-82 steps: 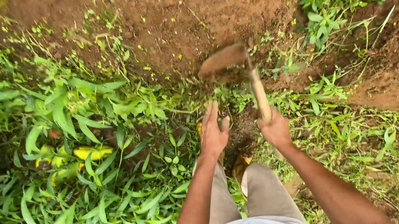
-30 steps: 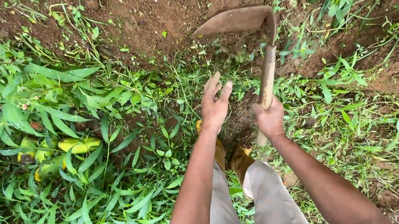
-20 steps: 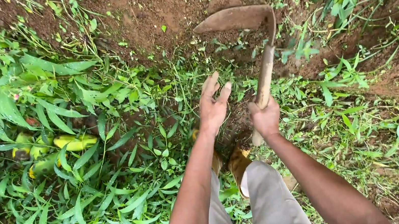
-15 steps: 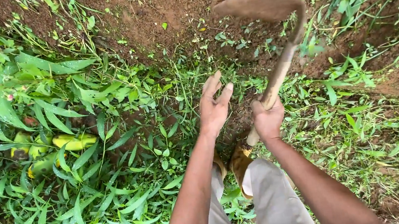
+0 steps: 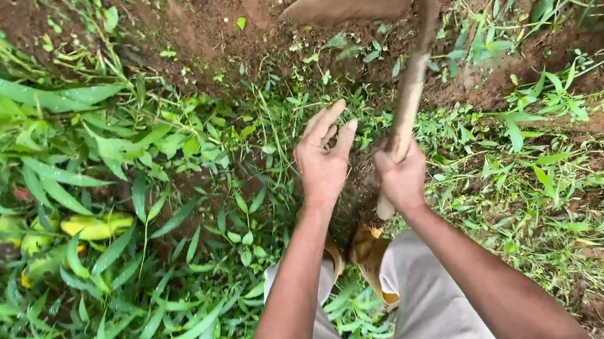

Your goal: The person uses a hoe to clear weeds and loosen the soil in a garden patch. They repeatedly strike the ground with the tool and pull away the uprooted vegetation.

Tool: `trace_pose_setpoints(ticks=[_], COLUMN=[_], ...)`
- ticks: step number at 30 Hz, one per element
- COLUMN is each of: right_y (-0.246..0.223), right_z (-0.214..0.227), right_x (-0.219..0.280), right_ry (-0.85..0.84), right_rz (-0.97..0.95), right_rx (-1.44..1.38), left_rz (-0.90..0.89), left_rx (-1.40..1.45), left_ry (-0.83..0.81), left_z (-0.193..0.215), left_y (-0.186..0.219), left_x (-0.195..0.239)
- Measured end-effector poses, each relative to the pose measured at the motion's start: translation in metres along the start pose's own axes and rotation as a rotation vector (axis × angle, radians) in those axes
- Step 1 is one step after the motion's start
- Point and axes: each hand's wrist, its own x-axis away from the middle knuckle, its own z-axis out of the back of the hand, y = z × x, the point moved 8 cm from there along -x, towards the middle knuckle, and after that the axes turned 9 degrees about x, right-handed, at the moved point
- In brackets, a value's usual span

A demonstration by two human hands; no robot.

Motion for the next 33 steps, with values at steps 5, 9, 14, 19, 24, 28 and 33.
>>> trace_pose_setpoints(ticks=[5,9,14,19,24,28,33], right_y=[-0.011,0.007,0.012,0.026,0.073,0.066,0.084], right_z=[0.000,-0.010,-0.021,-0.030,-0.033,-0.044,-0.044], right_x=[0.009,-0.003,-0.026,-0.018,-0.019,-0.027,-0.018], right_ry=[-0.069,-0.045,-0.052,-0.074,-0.072,-0.028,-0.060], right_rz=[-0.019,0.094,0.321,0.459,0.471,0.569,0.584], right_rx=[0.044,-0.087,-0.160,-0.131,-0.196,-0.229,-0.182], left_rz=[-0.155,-0.385,-0.619,-0.741,-0.873,-0.999,-1.091], left_rx=[0.034,-0.037,-0.104,-0.124,-0.185,-0.187,-0.252], left_ry=[0.108,0.150,0.151,0.139,0.077,0.063,0.062], left_z=[0.008,0.019,0.031,0.040,0.042,0.041,0.042], left_y=[-0.001,0.011,0.006,-0.032,-0.039,-0.058,-0.061], left_x=[-0.014,-0.024,-0.031,-0.033,-0.030,-0.034,-0.028])
